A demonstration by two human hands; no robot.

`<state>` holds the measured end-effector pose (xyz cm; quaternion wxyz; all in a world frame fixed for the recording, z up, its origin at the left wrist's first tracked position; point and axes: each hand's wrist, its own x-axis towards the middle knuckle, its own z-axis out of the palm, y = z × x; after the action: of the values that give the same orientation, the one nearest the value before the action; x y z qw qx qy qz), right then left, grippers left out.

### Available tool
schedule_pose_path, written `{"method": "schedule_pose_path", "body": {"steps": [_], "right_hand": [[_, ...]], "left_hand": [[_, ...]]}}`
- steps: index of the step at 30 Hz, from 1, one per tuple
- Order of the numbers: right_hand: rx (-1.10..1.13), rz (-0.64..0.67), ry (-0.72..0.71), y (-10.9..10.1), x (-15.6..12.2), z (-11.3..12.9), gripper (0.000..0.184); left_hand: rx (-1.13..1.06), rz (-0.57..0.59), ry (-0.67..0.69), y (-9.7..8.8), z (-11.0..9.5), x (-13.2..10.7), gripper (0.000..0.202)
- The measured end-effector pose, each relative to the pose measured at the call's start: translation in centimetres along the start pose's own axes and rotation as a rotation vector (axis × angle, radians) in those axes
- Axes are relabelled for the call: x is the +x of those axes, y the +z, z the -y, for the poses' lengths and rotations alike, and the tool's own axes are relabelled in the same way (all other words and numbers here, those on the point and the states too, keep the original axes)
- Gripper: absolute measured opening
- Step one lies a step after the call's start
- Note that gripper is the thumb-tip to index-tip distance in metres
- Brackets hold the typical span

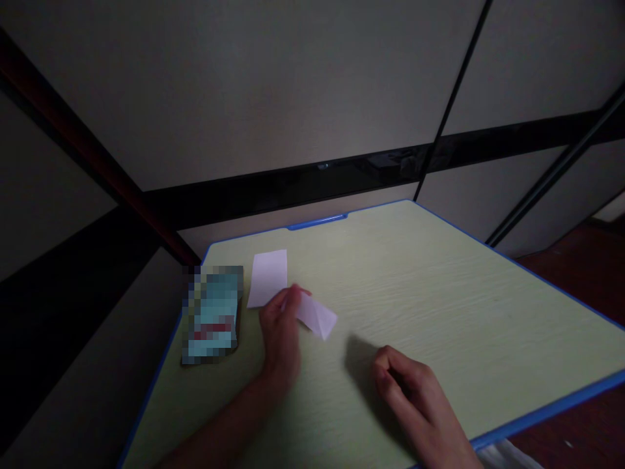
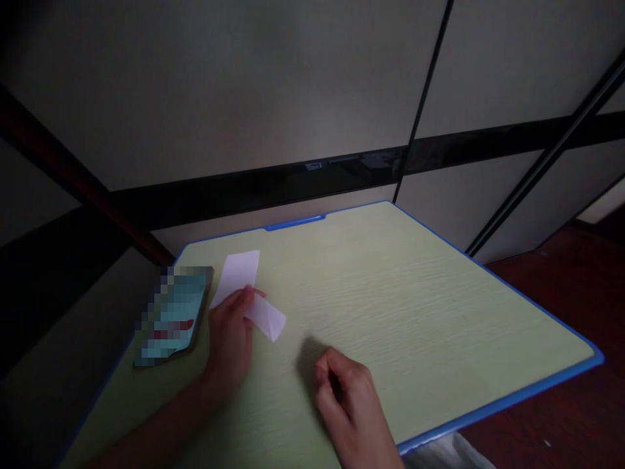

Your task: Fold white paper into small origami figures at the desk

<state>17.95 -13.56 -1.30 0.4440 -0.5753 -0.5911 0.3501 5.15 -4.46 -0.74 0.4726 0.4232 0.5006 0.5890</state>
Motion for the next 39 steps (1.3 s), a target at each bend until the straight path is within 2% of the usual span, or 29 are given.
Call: {"method": "schedule_pose_path", "body": {"steps": [1, 2, 4, 6, 9, 13, 18, 22, 24, 27, 28, 29, 32, 34, 37, 39], "right_hand": [[0.017, -0.027, 0.007, 0.0, 0.0, 0.0, 0.025], [0.025, -0.068, 0.023, 0.0, 0.1, 0.1, 0.025], [0.027, -0.068, 0.022, 0.1, 0.2, 0.2, 0.022], [0.026, -0.02, 0.017, 0.2, 0.3, 0.4, 0.022], [0.029, 0.009, 0.035, 0.2, 0.3, 0.4, 0.03], [0.038, -0.063, 0.097, 0.0, 0.2, 0.3, 0.032], [0.02, -0.104, 0.097, 0.0, 0.1, 0.3, 0.031], [0.006, -0.141, 0.089, 0.2, -0.1, 0.5, 0.032], [0.06, -0.193, 0.118, 0.1, -0.2, 0.4, 0.033], [0.237, -0.271, 0.214, -0.3, -0.4, -0.2, 0.035], [0.302, -0.268, 0.238, -0.4, -0.4, -0.4, 0.034], [0.359, -0.248, 0.247, -0.5, -0.4, -0.6, 0.034], [0.518, -0.195, 0.238, -0.5, -0.1, -1.1, 0.032], [0.59, -0.151, 0.22, -0.4, 0.0, -1.1, 0.031], [0.547, -0.127, 0.196, -0.3, 0.1, -1.0, 0.027], [0.412, -0.208, 0.143, -0.2, 0.1, -0.8, 0.016]], "left_hand": [[-0.018, -0.01, 0.002, 0.0, 0.1, -0.1, 0.023], [-0.011, 0.045, -0.017, 0.1, 0.1, -0.4, 0.023], [0.046, 0.263, -0.056, 0.5, 0.0, -1.6, 0.028], [0.107, 0.463, -0.029, 0.9, -0.2, -3.1, 0.028], [0.181, 0.617, 0.04, 1.0, -0.6, -4.2, 0.026], [0.357, 0.684, 0.245, 0.6, -0.9, -3.3, 0.016], [0.508, 0.733, 0.526, 0.2, -0.3, -2.5, 0.019], [0.595, 0.738, 0.643, -0.2, 0.2, -1.7, 0.021], [0.571, 0.66, 0.618, -0.5, 0.0, -0.7, 0.021], [0.427, 0.361, 0.402, -0.6, -0.6, 0.4, 0.017], [0.35, 0.323, 0.33, -0.6, -0.8, 0.5, 0.017], [0.267, 0.364, 0.262, -0.5, -0.9, 0.3, 0.018], [0.113, 0.711, 0.062, 0.1, -1.0, -1.4, 0.019], [0.087, 0.916, -0.017, 0.4, -0.9, -2.7, 0.011], [0.173, 0.949, 0.025, 0.5, -0.5, -3.6, 0.013], [0.181, 0.907, 0.038, 0.4, -0.3, -3.6, 0.018]]}}
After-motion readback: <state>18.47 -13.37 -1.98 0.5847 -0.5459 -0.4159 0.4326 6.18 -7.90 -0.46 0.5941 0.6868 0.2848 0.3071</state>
